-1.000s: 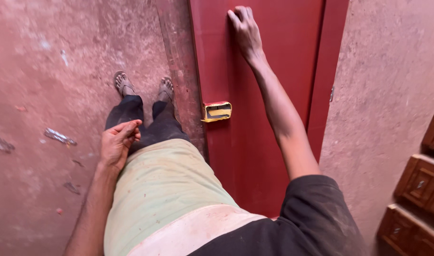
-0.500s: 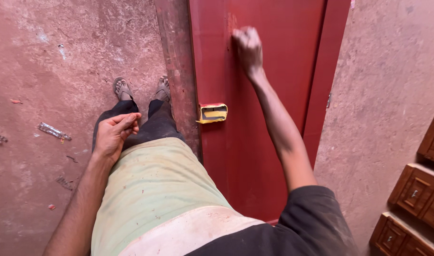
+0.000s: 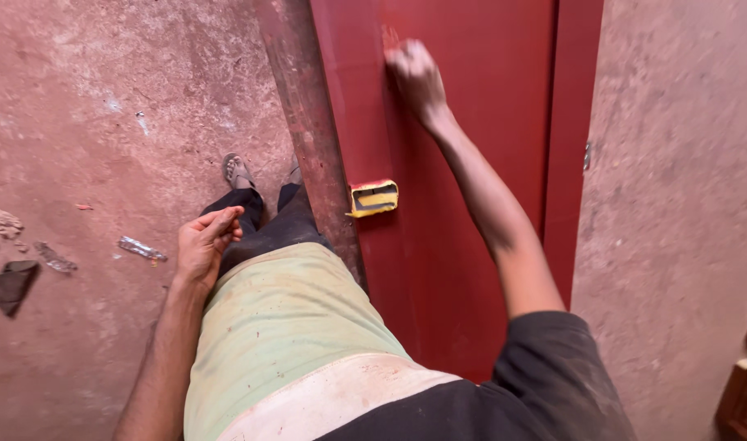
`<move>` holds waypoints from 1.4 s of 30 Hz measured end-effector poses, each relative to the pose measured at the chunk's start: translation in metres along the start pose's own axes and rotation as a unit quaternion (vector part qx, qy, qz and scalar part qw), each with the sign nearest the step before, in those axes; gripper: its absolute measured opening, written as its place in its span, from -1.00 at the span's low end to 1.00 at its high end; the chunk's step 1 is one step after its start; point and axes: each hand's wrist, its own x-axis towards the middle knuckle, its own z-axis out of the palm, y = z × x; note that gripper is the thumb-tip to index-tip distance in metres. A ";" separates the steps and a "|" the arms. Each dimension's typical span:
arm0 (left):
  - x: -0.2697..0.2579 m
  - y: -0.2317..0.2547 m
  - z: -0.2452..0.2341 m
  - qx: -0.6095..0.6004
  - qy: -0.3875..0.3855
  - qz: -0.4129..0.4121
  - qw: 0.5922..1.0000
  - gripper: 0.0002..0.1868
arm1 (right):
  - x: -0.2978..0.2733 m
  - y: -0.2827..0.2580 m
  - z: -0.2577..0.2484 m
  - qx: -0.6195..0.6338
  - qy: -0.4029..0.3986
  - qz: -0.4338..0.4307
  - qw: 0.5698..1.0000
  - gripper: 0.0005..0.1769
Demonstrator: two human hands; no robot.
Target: The person sands the surface of a red wooden door using a sanding block. They move the block across various sections of the door, including the edges and flat panels, to smooth the surface.
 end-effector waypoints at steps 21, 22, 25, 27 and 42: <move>-0.005 -0.004 0.002 0.027 0.010 -0.005 1.000 -0.76 | -0.050 -0.027 -0.027 0.040 -0.105 -0.058 0.992 -0.68; -0.004 -0.003 0.002 0.032 0.012 -0.005 0.999 -0.76 | -0.041 -0.017 -0.015 0.000 -0.084 -0.058 0.995 -0.77; -0.001 -0.004 0.004 0.036 0.002 -0.015 0.999 -0.77 | -0.010 0.008 0.011 -0.018 0.010 -0.030 0.999 -0.86; 0.002 -0.007 0.006 0.046 -0.002 -0.019 0.999 -0.77 | 0.015 0.025 0.017 0.010 0.047 -0.016 0.999 -0.89; 0.003 -0.012 0.007 0.055 -0.003 -0.029 0.998 -0.77 | -0.039 -0.029 -0.036 0.024 -0.097 -0.084 0.991 -0.75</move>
